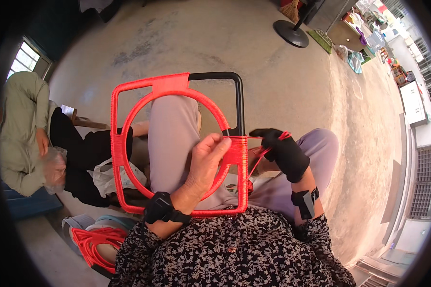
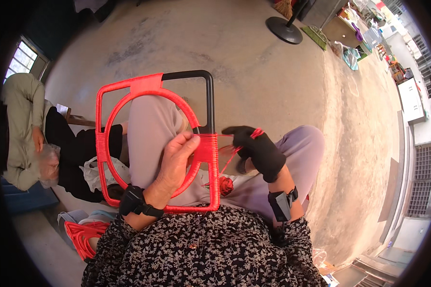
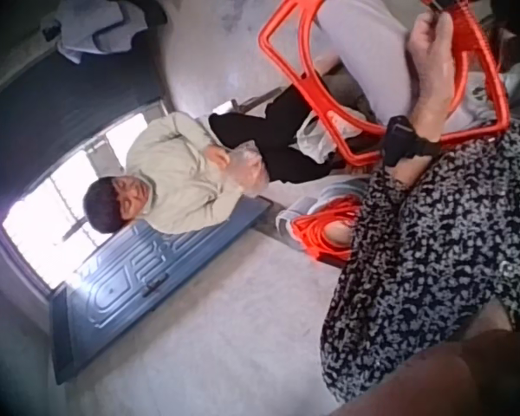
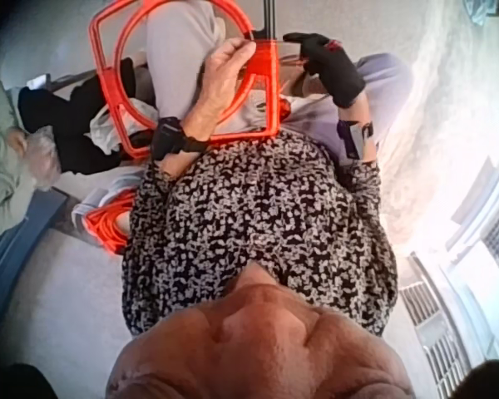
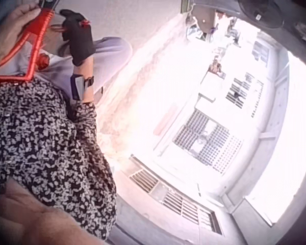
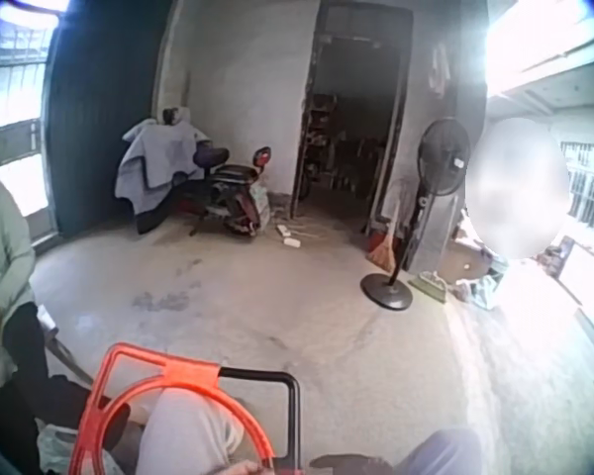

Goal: Wrapping a red plastic frame with red nylon string.

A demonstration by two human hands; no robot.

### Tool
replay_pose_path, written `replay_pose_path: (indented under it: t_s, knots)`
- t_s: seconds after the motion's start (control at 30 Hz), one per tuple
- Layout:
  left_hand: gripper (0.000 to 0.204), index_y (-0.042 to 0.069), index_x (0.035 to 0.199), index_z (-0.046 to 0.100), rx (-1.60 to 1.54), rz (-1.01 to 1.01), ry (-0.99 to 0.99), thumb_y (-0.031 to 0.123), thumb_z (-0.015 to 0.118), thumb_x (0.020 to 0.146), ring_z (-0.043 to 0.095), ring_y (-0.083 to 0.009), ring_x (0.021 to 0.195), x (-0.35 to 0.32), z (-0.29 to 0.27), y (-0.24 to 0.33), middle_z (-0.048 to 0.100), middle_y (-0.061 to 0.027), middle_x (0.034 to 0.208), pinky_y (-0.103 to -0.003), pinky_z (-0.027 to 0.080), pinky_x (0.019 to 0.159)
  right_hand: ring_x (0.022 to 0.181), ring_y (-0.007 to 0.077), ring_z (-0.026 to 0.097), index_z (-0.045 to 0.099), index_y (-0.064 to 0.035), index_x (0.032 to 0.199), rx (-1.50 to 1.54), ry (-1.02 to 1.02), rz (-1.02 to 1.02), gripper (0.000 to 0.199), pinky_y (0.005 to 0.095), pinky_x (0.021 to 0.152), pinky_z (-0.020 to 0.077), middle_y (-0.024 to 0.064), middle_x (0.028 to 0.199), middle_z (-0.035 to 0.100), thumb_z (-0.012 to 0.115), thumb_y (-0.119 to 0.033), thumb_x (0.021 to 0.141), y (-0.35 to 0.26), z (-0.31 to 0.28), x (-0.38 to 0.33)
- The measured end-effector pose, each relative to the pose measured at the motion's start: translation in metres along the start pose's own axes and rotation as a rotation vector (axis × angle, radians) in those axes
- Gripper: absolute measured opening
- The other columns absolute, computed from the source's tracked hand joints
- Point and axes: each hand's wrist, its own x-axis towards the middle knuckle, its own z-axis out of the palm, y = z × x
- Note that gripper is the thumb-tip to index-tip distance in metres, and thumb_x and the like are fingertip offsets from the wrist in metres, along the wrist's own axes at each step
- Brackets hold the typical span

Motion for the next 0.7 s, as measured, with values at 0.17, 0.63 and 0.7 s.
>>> replay_pose_path:
  t_s: [0.17,0.63,0.7]
  knots:
    - [0.031,-0.003,0.118,0.052,-0.082,-0.153,-0.183,0.019,0.053,0.096,0.061,-0.0129,0.091,-0.009,0.019,0.020,0.062,-0.0079,0.105,-0.029,0.052,0.080,0.072,0.0084,0.047,0.052,-0.0023,0.106,-0.376,0.123,-0.544,0.024,0.0238,0.065,0.0399,-0.0016,0.085,0.051,0.051,-0.022,0.091,-0.002,0.024,-0.007]
    - [0.025,0.000,0.106,0.054,-0.176,-0.180,-0.102,0.024,0.053,0.097,0.063,-0.0118,0.079,-0.013,0.011,0.004,0.063,-0.0059,0.093,-0.026,0.054,0.068,0.056,0.0033,0.047,0.059,-0.0075,0.084,-0.026,0.050,-0.008,0.020,0.0205,0.048,0.0359,-0.0046,0.066,0.051,0.067,-0.026,0.085,0.011,0.027,0.018]
    - [0.024,0.004,0.099,0.057,-0.092,-0.137,0.051,0.027,0.052,0.098,0.062,-0.0087,0.072,-0.011,0.008,0.003,0.063,-0.0027,0.086,-0.023,0.052,0.064,0.054,0.0031,0.046,0.059,-0.0077,0.084,-0.039,0.041,-0.040,0.019,0.0203,0.046,0.0353,-0.0050,0.066,0.051,0.067,-0.026,0.085,0.017,0.026,0.019]
